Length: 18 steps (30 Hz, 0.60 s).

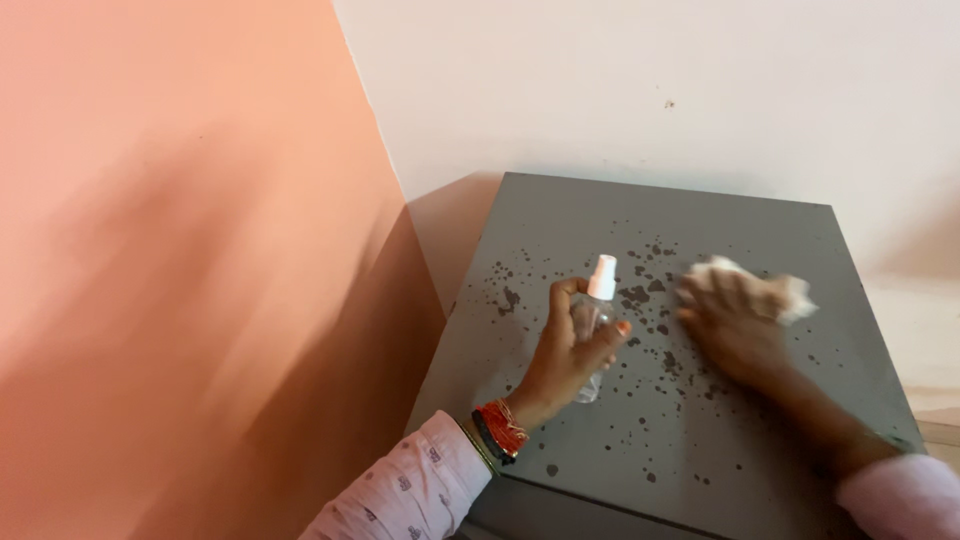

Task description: The person wipes a gray cabinet top with a white cloth while repeatedly spraying a clear liquid from a small spray bottle. The person alternates between wiping and spraying across the surface, focusing on removing dark spots.

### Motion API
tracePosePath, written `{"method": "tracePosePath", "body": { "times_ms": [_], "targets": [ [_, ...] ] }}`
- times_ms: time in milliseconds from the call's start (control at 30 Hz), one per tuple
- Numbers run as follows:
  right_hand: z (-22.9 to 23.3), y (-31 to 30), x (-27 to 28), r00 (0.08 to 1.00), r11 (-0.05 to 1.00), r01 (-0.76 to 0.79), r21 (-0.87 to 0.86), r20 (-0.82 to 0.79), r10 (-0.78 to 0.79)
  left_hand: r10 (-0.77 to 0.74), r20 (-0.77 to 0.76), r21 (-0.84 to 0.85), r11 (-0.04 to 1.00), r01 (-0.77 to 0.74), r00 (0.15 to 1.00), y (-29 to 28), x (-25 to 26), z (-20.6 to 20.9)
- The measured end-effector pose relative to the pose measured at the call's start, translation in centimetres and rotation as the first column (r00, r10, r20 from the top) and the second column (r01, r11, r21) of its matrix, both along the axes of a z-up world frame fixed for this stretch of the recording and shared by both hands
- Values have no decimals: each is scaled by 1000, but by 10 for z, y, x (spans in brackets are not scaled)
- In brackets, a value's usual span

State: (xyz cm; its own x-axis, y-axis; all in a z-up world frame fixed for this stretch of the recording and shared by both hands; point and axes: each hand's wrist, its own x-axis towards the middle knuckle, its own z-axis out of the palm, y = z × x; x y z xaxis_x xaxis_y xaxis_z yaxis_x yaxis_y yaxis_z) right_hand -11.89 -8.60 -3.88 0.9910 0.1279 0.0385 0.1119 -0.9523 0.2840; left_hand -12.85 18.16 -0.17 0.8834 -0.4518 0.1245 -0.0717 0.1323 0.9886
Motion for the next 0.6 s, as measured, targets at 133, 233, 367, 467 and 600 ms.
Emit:
{"method": "tracePosePath", "body": {
  "times_ms": [133, 233, 367, 467, 600],
  "targets": [
    [-17, 75, -9, 952, 689, -262, 676, 65, 299, -9, 251, 3, 1000, 8, 968, 6, 5, 2],
    [-19, 84, -62, 889, 633, -200, 748, -133, 438, -68, 229, -1, 998, 70, 971, 10, 5, 1],
    [-25, 16, -96, 953, 869, -264, 418, -29, 303, -187, 147, -111, 973, 204, 971, 9, 2, 1],
    [-23, -53, -64, 963, 944, -212, -254, 109, 246, -189, 121, -132, 970, 205, 974, 10, 2, 10],
    [-17, -72, 3, 976, 977, 204, 55, 65, -207, -152, 202, -115, 977, 178, 968, 17, 3, 20]
  ]
}}
